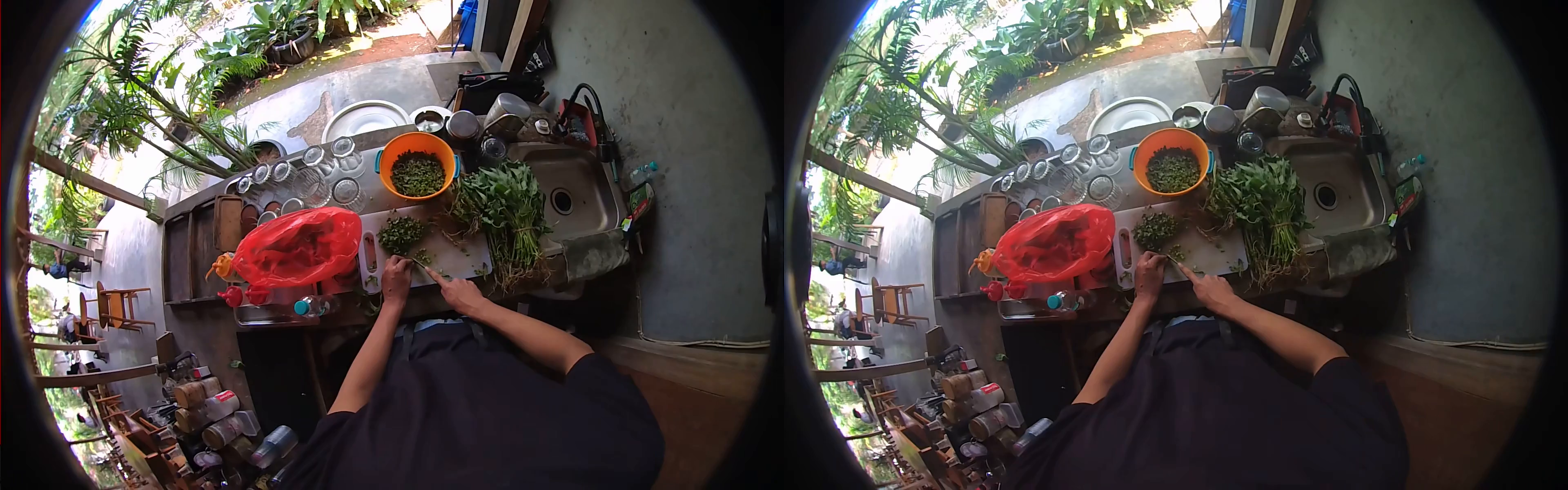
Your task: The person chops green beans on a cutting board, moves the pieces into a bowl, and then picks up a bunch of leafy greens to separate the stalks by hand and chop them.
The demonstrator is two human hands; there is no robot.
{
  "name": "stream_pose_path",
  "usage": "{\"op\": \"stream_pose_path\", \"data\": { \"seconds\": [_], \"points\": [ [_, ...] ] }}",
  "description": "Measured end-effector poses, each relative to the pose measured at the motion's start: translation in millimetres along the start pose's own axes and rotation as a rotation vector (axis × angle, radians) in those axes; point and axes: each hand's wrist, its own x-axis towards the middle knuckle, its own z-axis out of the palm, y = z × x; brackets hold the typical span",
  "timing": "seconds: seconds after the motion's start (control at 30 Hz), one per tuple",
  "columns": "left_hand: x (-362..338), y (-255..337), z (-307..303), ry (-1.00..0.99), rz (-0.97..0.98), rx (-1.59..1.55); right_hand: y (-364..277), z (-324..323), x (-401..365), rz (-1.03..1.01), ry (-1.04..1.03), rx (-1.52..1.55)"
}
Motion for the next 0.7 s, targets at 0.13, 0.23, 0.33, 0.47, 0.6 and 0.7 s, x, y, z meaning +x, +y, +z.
{"op": "stream_pose_path", "data": {
  "seconds": [0.13,0.23,0.33,0.47,0.6,0.7],
  "points": [
    [-0.3,4.6,-3.0,0.008,0.014,0.0,12.2,24.4,6.3,-0.022,0.053,0.003],
    [-1.5,2.5,-0.8,0.014,0.032,0.003,10.0,24.2,7.0,-0.045,0.082,0.001],
    [-0.5,7.7,-6.3,-0.014,0.084,0.053,9.8,18.9,2.2,-0.051,0.085,-0.021],
    [0.9,7.5,-8.2,-0.055,0.126,0.103,6.9,5.2,-10.7,-0.03,0.014,-0.046],
    [-2.3,5.7,-9.1,-0.06,0.138,0.068,11.4,1.7,-15.9,-0.057,0.018,-0.064],
    [-3.3,6.4,-15.1,-0.07,0.162,0.066,13.4,0.2,-16.4,-0.066,0.013,-0.087]
  ]
}}
